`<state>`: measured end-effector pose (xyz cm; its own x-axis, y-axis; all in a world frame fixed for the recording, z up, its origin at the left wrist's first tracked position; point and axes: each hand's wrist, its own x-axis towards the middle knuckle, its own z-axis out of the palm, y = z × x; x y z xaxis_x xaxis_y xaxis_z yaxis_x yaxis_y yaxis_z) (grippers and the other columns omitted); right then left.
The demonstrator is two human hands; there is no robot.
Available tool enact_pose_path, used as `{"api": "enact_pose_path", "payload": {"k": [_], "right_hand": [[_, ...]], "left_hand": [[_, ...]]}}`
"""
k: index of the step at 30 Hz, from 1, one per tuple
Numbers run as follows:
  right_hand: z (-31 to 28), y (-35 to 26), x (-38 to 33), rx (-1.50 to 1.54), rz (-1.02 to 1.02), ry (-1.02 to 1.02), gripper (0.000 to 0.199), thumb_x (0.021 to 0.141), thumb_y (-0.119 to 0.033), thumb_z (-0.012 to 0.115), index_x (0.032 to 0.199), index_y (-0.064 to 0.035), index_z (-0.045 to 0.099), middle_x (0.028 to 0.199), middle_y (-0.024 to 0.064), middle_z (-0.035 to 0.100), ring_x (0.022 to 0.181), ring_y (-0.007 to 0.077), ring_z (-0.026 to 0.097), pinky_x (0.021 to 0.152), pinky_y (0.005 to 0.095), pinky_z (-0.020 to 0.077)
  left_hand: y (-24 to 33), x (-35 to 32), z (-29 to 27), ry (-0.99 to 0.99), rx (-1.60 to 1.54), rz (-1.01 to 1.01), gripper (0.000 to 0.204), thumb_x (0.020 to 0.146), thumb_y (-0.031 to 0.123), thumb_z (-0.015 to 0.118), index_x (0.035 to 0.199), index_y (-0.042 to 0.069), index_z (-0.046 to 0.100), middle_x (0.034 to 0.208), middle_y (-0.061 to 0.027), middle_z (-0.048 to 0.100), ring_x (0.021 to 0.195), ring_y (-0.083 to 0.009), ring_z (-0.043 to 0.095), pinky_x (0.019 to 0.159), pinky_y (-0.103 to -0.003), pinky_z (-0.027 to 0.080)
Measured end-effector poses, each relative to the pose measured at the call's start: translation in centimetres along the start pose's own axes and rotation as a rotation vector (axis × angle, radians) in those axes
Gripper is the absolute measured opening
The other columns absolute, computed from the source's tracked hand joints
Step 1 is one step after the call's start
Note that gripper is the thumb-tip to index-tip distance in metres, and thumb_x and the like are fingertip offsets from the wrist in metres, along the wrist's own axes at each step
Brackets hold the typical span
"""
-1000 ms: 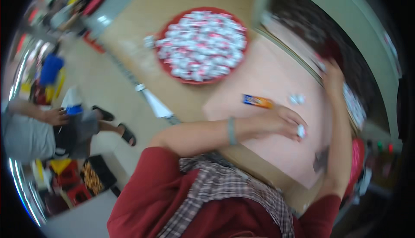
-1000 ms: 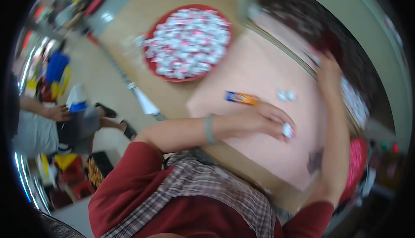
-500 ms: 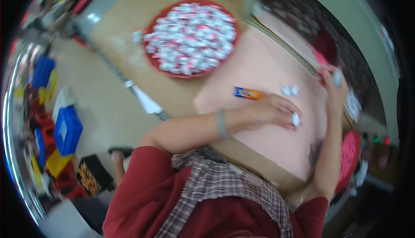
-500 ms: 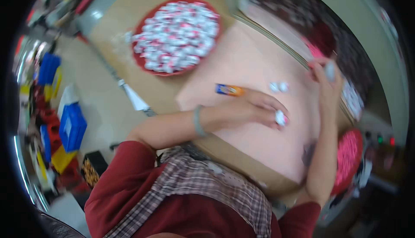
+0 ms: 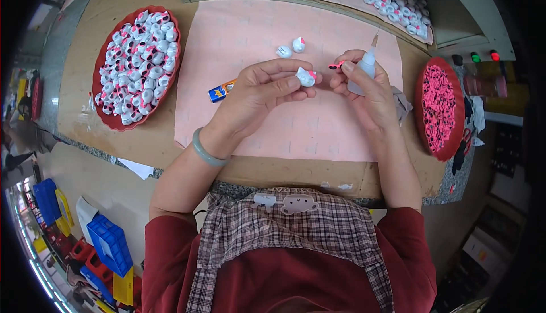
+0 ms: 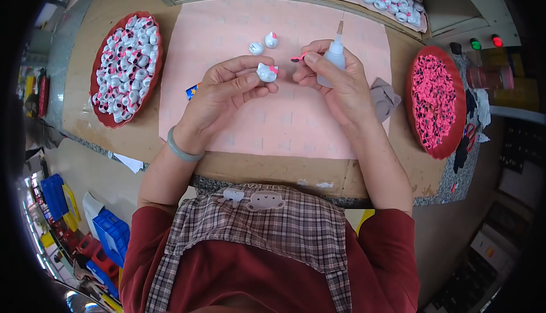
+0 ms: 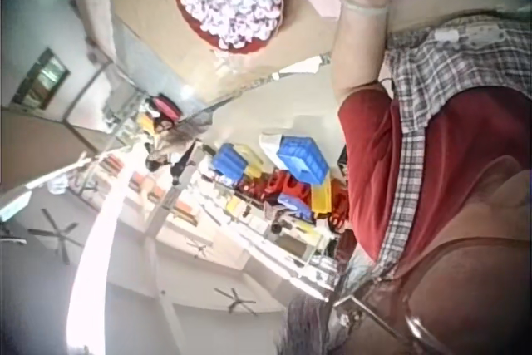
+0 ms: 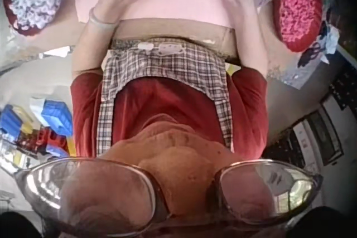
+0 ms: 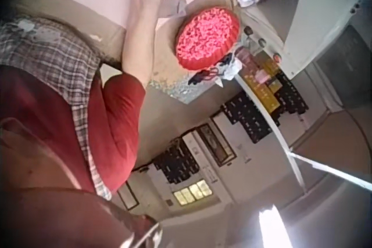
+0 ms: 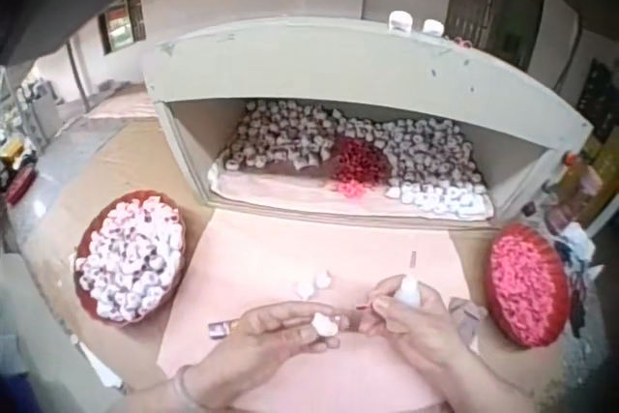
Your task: Assembling small plastic toy components by applying glue and attaching parts.
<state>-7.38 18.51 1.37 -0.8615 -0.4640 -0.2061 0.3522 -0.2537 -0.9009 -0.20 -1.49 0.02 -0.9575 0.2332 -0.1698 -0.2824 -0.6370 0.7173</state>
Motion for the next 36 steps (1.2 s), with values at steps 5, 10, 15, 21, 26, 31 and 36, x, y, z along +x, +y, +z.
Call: {"api": "enact_pose_path", "payload": {"k": [5,10,15,21,26,31,36], "right_hand": [[0.5,0.7,-1.3,0.009,0.013,0.006,0.009,0.086,-0.01,0.059,0.092,-0.0038,0.059,0.083,0.0053,0.062,0.067,0.01,0.059,0.06,0.0218,0.0486],[1.6,1.4,-2.0,-0.012,0.028,0.034,0.007,0.086,-0.009,0.059,0.09,-0.0035,0.059,0.081,0.0057,0.062,0.065,0.0098,0.057,0.058,0.022,0.0455],[2.2,1.9,-2.2,-0.005,0.022,0.037,0.006,0.085,-0.008,0.059,0.087,-0.0026,0.059,0.08,0.0062,0.063,0.061,0.0092,0.053,0.055,0.0214,0.0415],[2.0,2.4,-2.0,0.008,0.025,0.012,0.007,0.085,-0.008,0.059,0.088,-0.0016,0.06,0.08,0.0068,0.063,0.058,0.0072,0.05,0.052,0.0193,0.0382],[1.9,2.5,-1.9,-0.018,0.027,0.009,0.008,0.085,-0.009,0.06,0.089,-0.0018,0.061,0.079,0.0066,0.063,0.058,0.0061,0.05,0.05,0.0183,0.037],[1.8,2.7,-2.0,-0.028,0.003,0.046,0.009,0.084,-0.006,0.062,0.09,0.0014,0.062,0.078,0.0087,0.065,0.057,0.008,0.054,0.052,0.0213,0.0435],[2.9,3.0,-2.5,-0.164,-0.087,0.143,0.008,0.082,-0.004,0.064,0.088,0.0009,0.062,0.077,0.0072,0.065,0.059,0.0068,0.055,0.052,0.0212,0.0444]], "left_hand": [[-0.1,0.1,0.4,0.069,0.088,0.072,0.026,0.087,0.003,0.057,0.112,-0.003,0.057,0.1,-0.0126,0.064,0.089,-0.0184,0.063,0.081,-0.027,0.051],[-0.2,0.0,0.6,0.091,0.224,0.147,0.025,0.085,0.001,0.06,0.11,-0.003,0.058,0.099,-0.0117,0.064,0.087,-0.016,0.063,0.08,-0.026,0.051],[-0.2,0.0,1.1,0.096,0.331,0.2,0.025,0.084,0.001,0.061,0.108,-0.003,0.058,0.098,-0.0113,0.065,0.088,-0.0153,0.063,0.081,-0.025,0.051],[-0.3,-0.1,1.2,0.09,0.373,0.191,0.026,0.084,-0.001,0.06,0.11,-0.004,0.057,0.101,-0.0116,0.064,0.092,-0.0159,0.062,0.083,-0.026,0.051],[-0.2,-0.1,1.2,0.089,0.41,0.151,0.028,0.084,-0.002,0.059,0.112,-0.004,0.056,0.108,-0.0122,0.061,0.098,-0.0179,0.06,0.088,-0.029,0.05],[-0.9,-0.1,1.2,0.068,0.456,0.21,0.029,0.084,-0.003,0.059,0.112,-0.005,0.055,0.109,-0.0132,0.061,0.099,-0.0184,0.06,0.089,-0.029,0.049],[-1.2,-0.2,1.4,0.069,0.503,0.236,0.029,0.084,-0.003,0.058,0.113,-0.006,0.053,0.111,-0.0144,0.06,0.1,-0.0185,0.059,0.089,-0.029,0.049]]}}
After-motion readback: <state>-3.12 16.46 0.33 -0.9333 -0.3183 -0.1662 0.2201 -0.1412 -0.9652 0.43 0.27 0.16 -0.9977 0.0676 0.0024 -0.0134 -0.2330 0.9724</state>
